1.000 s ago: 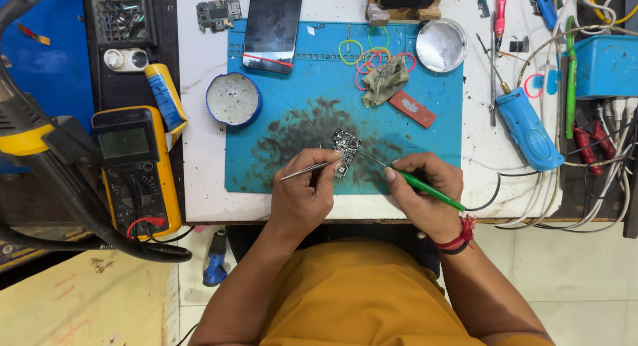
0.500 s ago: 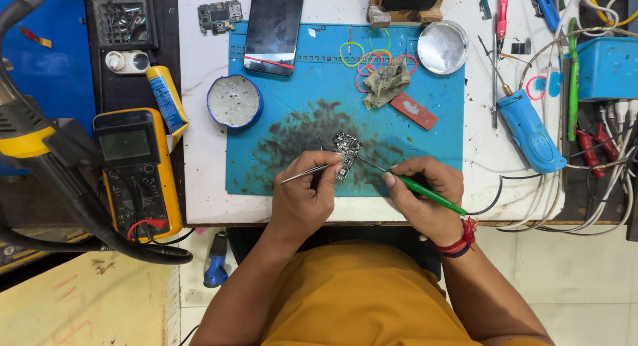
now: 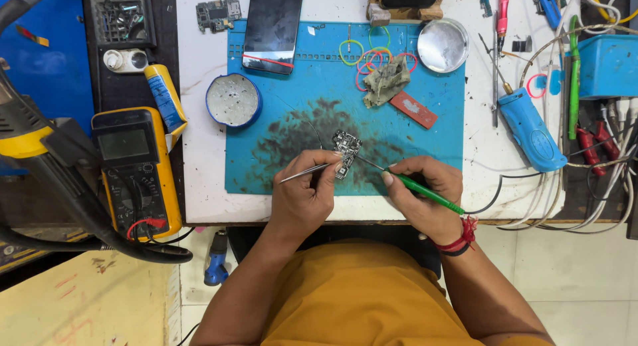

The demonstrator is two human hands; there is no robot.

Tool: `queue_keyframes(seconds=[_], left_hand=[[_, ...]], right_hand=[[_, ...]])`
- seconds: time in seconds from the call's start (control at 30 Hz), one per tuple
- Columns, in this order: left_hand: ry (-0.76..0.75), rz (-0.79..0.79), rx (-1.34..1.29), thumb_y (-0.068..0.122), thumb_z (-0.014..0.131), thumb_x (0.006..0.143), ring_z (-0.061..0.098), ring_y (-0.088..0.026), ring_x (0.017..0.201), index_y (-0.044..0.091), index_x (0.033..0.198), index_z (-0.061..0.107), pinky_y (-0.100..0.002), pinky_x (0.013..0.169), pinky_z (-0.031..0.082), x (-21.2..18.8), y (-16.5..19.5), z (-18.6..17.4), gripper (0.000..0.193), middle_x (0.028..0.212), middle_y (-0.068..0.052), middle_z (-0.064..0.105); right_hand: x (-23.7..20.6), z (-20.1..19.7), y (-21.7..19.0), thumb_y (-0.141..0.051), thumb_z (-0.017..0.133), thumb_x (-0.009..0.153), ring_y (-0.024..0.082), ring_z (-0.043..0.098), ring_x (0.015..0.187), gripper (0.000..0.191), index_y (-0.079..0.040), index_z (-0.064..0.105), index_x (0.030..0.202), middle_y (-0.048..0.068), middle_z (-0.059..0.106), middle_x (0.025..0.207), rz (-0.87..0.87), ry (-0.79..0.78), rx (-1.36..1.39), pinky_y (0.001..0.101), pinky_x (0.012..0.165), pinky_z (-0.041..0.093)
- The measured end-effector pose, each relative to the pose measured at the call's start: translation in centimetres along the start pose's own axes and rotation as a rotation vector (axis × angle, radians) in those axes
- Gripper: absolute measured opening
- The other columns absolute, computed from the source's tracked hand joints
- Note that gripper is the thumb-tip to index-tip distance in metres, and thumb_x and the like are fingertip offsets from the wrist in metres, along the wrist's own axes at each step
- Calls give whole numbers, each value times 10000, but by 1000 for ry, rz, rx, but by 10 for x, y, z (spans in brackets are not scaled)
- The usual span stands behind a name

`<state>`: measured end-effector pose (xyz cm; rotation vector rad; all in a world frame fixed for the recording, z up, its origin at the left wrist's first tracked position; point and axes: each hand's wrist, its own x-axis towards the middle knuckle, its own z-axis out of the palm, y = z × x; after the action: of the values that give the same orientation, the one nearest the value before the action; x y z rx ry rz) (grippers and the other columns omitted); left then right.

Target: The person uses a soldering iron and tweezers to work on a small circuit board. They repeatedly apply heat to specific points on the board, occasionally wiping the soldering iron tip with a cloth. The task involves precise manipulation of the board and tools throughout the clip.

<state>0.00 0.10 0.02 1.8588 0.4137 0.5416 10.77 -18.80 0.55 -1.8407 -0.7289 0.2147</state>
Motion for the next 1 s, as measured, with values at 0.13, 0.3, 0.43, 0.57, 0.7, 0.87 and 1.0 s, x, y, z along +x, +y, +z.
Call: queue_keyframes(seconds=[0.13,0.3,0.43,0.57,0.7,0.87,1.0], left_hand=[[-2,17,-26,38,706,973,715,-150,731,47,1048,661,-275,641,548,0,-1,1,88,910,-89,738],[-6,10,-30,38,707,967,711,-145,714,44,1048,661,-271,617,543,0,0,0,94,904,-90,740],[4,29,-20,39,707,979,711,-143,737,45,1053,657,-276,645,550,0,0,1,90,916,-87,740],[-4,20,-7,43,711,975,695,-142,710,47,1048,661,-275,629,535,1,-1,-1,89,895,-83,735],[-4,15,-3,44,713,973,690,-148,696,49,1044,664,-274,631,533,0,-1,0,87,885,-83,731],[-5,33,-30,48,700,982,703,-144,722,53,1061,654,-274,638,539,0,-1,0,91,910,-79,734],[-2,5,6,49,717,974,675,-150,678,52,1044,667,-280,617,524,-1,-1,0,85,877,-78,733]], right_hand=[[-1,1,1,10,781,889,46,613,676,131,-8,680,972,27,701,808,31,19,13,205,602,475],[-2,1,3,8,776,897,43,614,687,126,-6,682,980,29,705,822,45,16,45,202,606,480],[-2,0,3,8,775,899,44,605,692,127,-3,682,985,28,699,820,21,10,34,203,616,473],[-1,1,3,5,772,906,42,610,685,122,-3,674,977,26,701,815,25,18,41,203,609,475],[-2,0,2,4,774,889,40,595,641,118,0,675,954,26,699,787,13,-3,0,202,578,455],[-2,0,2,1,769,896,36,592,654,115,1,676,965,24,696,794,33,6,29,201,586,454],[-2,0,4,3,773,907,41,586,682,123,3,674,980,28,695,812,16,25,31,201,612,464]])
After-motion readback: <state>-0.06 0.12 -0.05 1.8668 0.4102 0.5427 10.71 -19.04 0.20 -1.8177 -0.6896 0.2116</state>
